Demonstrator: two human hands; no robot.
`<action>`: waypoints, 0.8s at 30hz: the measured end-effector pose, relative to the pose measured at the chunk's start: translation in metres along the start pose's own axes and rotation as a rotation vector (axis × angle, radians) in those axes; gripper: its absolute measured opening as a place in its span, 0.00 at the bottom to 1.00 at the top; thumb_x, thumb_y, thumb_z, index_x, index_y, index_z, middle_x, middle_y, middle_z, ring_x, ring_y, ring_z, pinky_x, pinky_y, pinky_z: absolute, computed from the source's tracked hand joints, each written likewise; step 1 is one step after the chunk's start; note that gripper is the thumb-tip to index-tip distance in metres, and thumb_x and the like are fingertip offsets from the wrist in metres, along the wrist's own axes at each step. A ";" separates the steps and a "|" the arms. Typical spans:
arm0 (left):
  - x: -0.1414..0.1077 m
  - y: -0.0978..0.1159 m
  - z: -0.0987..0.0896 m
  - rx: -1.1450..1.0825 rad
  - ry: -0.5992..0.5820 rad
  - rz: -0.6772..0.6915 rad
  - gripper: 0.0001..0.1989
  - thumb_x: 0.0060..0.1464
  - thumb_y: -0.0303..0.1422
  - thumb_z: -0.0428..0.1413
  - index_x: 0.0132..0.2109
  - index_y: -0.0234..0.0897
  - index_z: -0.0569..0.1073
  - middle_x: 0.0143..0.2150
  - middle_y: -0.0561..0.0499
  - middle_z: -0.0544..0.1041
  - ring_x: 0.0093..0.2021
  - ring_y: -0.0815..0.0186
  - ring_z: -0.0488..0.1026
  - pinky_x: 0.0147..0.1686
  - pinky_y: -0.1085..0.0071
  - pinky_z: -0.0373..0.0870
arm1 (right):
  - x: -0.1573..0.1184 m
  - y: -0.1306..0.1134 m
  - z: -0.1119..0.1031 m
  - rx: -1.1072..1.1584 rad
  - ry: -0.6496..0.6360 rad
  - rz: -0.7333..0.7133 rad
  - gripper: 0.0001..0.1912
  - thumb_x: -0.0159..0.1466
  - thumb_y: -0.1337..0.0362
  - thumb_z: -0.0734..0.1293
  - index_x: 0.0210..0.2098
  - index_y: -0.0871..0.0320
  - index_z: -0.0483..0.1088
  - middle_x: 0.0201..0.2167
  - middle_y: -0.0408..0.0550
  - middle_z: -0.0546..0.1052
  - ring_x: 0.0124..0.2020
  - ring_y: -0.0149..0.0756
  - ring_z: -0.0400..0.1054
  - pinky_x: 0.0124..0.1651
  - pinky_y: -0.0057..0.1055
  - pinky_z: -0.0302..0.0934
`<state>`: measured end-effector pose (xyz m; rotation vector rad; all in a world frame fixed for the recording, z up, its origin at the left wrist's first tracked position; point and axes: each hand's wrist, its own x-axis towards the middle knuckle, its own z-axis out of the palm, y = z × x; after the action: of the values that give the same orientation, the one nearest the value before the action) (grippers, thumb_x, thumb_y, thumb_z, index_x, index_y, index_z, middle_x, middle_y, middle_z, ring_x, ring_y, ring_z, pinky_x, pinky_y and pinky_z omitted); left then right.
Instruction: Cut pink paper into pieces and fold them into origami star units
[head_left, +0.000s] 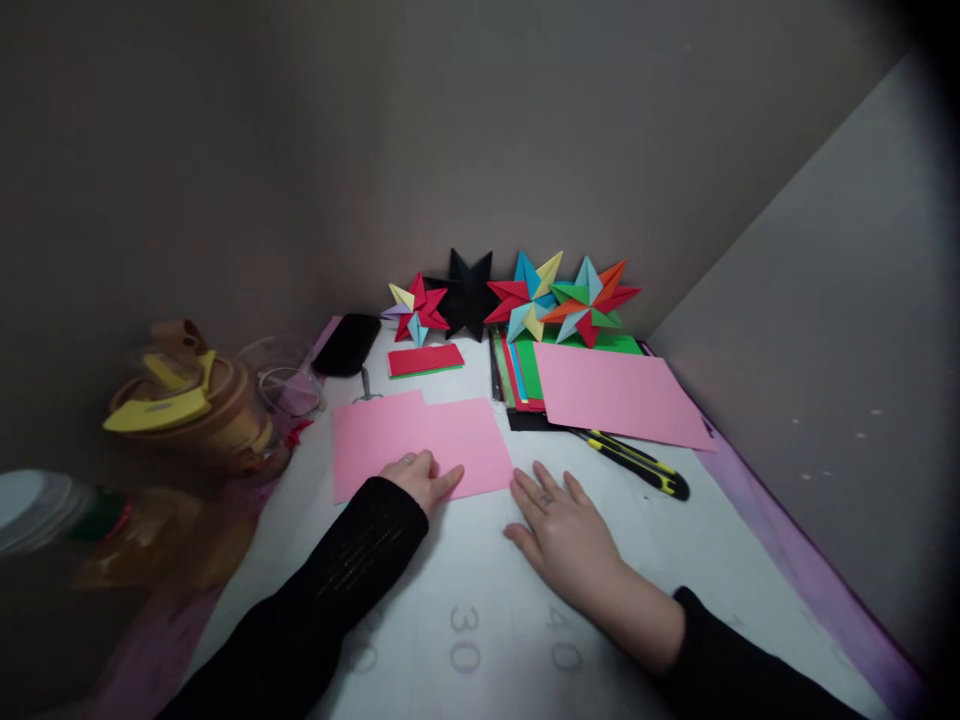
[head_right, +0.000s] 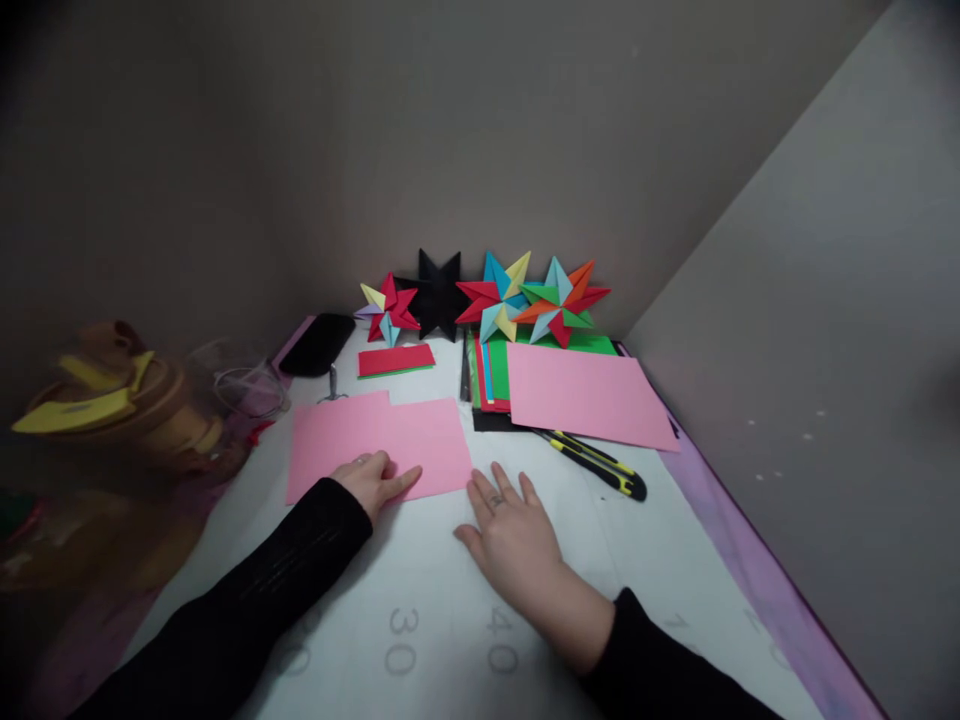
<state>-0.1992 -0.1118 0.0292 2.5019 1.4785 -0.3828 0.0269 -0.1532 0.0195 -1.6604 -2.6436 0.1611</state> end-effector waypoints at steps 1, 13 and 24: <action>0.000 0.004 0.001 0.030 0.049 0.048 0.29 0.54 0.30 0.49 0.62 0.55 0.56 0.47 0.42 0.68 0.44 0.52 0.67 0.37 0.61 0.62 | -0.002 0.002 -0.001 -0.011 0.002 0.010 0.24 0.64 0.56 0.59 0.56 0.61 0.65 0.58 0.52 0.64 0.62 0.54 0.52 0.59 0.56 0.46; -0.041 0.013 0.034 0.016 0.325 -0.126 0.14 0.58 0.23 0.44 0.43 0.37 0.74 0.42 0.41 0.73 0.44 0.54 0.66 0.38 0.58 0.55 | 0.001 -0.001 0.001 -0.050 0.072 -0.009 0.20 0.63 0.64 0.59 0.53 0.62 0.68 0.55 0.55 0.69 0.58 0.53 0.58 0.56 0.52 0.52; -0.042 0.007 0.025 -0.001 0.345 -0.117 0.16 0.53 0.22 0.48 0.46 0.36 0.73 0.39 0.44 0.75 0.39 0.56 0.70 0.34 0.61 0.62 | 0.089 0.021 -0.044 0.110 0.146 -0.042 0.13 0.65 0.66 0.57 0.33 0.58 0.72 0.35 0.49 0.76 0.39 0.37 0.68 0.42 0.30 0.58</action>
<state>-0.2154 -0.1576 0.0193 2.5836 1.7510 0.0377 0.0101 -0.0606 0.0573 -1.5210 -2.5122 0.1737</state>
